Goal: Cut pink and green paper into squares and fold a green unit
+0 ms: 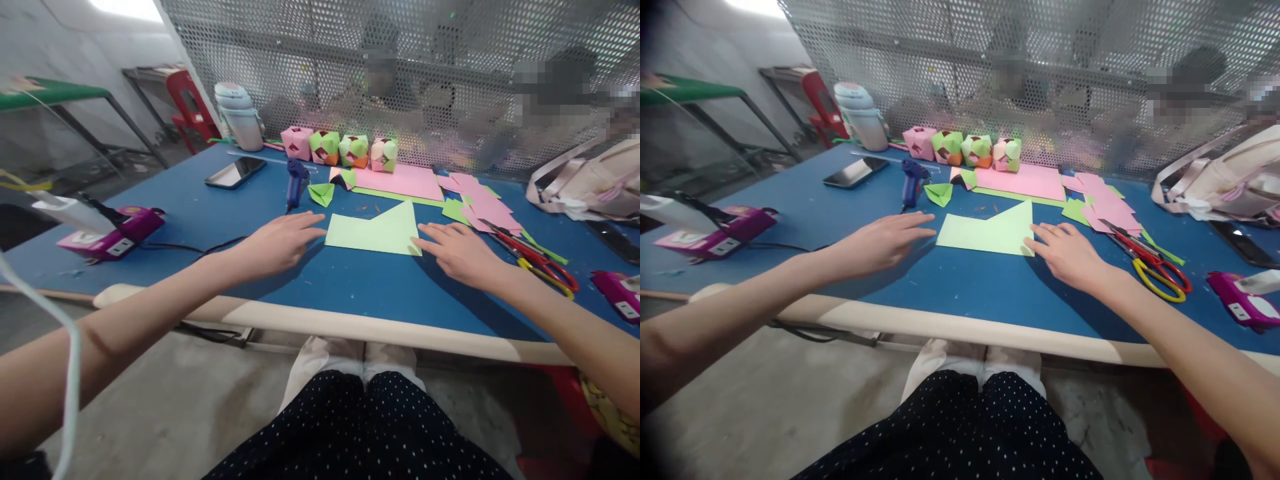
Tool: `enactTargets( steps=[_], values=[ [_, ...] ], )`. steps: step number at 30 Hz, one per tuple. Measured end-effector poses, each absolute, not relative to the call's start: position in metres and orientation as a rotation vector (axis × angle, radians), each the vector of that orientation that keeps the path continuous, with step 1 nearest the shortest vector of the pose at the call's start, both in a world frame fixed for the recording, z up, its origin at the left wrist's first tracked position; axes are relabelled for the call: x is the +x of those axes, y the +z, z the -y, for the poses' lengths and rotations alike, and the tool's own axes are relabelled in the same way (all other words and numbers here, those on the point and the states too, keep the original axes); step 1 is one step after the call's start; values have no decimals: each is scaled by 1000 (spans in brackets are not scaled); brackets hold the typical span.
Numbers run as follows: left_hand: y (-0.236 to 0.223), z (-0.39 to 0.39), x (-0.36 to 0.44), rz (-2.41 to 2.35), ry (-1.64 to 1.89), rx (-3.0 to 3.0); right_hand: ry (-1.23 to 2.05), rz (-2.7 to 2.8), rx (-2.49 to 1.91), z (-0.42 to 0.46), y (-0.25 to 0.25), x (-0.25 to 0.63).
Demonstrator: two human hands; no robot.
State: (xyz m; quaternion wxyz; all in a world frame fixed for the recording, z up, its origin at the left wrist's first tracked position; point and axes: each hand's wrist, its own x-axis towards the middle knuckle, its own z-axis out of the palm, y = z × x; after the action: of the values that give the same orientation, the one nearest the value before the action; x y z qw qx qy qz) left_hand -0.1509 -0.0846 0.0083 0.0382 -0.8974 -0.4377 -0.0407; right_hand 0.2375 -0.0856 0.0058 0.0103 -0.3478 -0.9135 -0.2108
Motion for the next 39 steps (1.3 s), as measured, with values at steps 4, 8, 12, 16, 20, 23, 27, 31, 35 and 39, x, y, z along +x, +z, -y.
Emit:
enactTargets(
  steps=[4,8,12,16,20,23,27,31,35,39],
  values=[
    [2,95,-93,1289,-364,-2954,-326,2808,-925,86,3,173],
    [-12,100,-67,1278,-333,-3008,-135,2789,-908,88,-15,138],
    [-17,102,-73,1061,-266,-2988,-110,2810,-841,88,-27,145],
    [-13,104,-82,978,-161,-2923,-153,2842,-766,89,-29,156],
    [-7,109,-98,1102,-56,-2875,-259,2852,-776,99,-27,174],
    [-5,111,-113,1150,-22,-2834,-292,2829,-851,109,-27,195],
    [-6,110,-129,1188,-20,-2745,-293,2779,-981,121,-27,225],
    [-1,98,-138,1332,-36,-2502,-314,2689,-1151,123,-27,253],
    [11,72,-127,1497,-214,-2454,-418,2513,-1270,117,-25,278],
    [15,41,-92,1384,-333,-2742,-464,2423,-1446,111,-25,303]
  ],
)
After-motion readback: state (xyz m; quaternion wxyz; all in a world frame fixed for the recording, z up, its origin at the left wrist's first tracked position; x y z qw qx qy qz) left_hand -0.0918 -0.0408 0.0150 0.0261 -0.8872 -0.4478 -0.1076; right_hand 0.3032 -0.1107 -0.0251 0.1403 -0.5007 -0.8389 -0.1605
